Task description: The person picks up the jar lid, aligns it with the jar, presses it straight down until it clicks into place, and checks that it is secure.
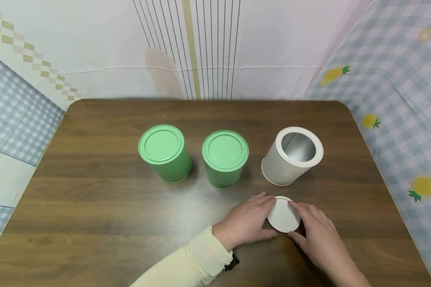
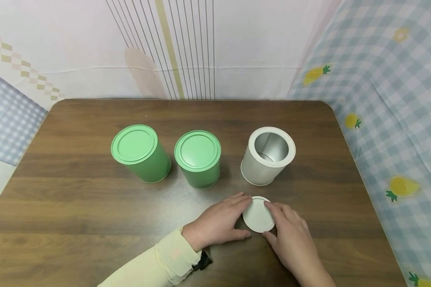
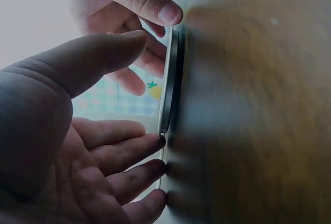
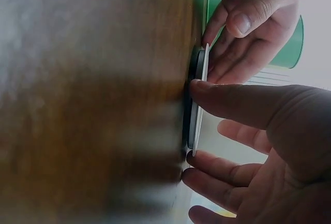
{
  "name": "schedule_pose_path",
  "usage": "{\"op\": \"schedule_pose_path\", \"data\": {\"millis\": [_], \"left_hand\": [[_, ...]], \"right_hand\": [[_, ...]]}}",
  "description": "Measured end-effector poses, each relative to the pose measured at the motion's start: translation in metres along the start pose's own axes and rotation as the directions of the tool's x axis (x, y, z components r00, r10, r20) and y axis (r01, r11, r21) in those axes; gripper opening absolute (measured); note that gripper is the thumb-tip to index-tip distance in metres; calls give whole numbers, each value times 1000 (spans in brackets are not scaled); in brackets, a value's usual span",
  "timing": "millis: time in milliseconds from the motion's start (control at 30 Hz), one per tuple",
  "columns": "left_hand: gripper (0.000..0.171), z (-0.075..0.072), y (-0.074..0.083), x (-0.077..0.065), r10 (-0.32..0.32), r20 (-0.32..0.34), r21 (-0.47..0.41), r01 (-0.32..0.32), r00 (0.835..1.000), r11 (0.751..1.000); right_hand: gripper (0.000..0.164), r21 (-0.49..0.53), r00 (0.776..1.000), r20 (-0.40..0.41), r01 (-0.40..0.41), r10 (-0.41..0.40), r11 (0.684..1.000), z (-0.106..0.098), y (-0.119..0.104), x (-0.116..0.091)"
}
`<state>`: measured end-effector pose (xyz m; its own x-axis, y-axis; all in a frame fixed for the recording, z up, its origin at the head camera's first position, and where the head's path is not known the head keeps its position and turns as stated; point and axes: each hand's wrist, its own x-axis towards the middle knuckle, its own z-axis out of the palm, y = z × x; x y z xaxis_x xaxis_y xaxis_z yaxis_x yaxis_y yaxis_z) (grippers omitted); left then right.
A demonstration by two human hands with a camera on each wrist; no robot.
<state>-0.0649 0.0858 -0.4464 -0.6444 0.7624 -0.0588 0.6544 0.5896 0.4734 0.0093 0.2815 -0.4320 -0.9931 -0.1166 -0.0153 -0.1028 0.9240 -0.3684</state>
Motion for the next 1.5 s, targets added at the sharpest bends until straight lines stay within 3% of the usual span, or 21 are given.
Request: {"op": "schedule_pose_path", "data": {"millis": [833, 1500], "left_hand": [[74, -4, 3, -2, -5, -79, 41, 8, 997, 999], [70, -9, 3, -3, 14, -241, 54, -1, 970, 999]], "right_hand": [[73, 106, 974, -210, 102, -78, 989, 3, -2, -5], [76, 167, 960, -279, 29, 19, 986, -2, -8, -7]]}}
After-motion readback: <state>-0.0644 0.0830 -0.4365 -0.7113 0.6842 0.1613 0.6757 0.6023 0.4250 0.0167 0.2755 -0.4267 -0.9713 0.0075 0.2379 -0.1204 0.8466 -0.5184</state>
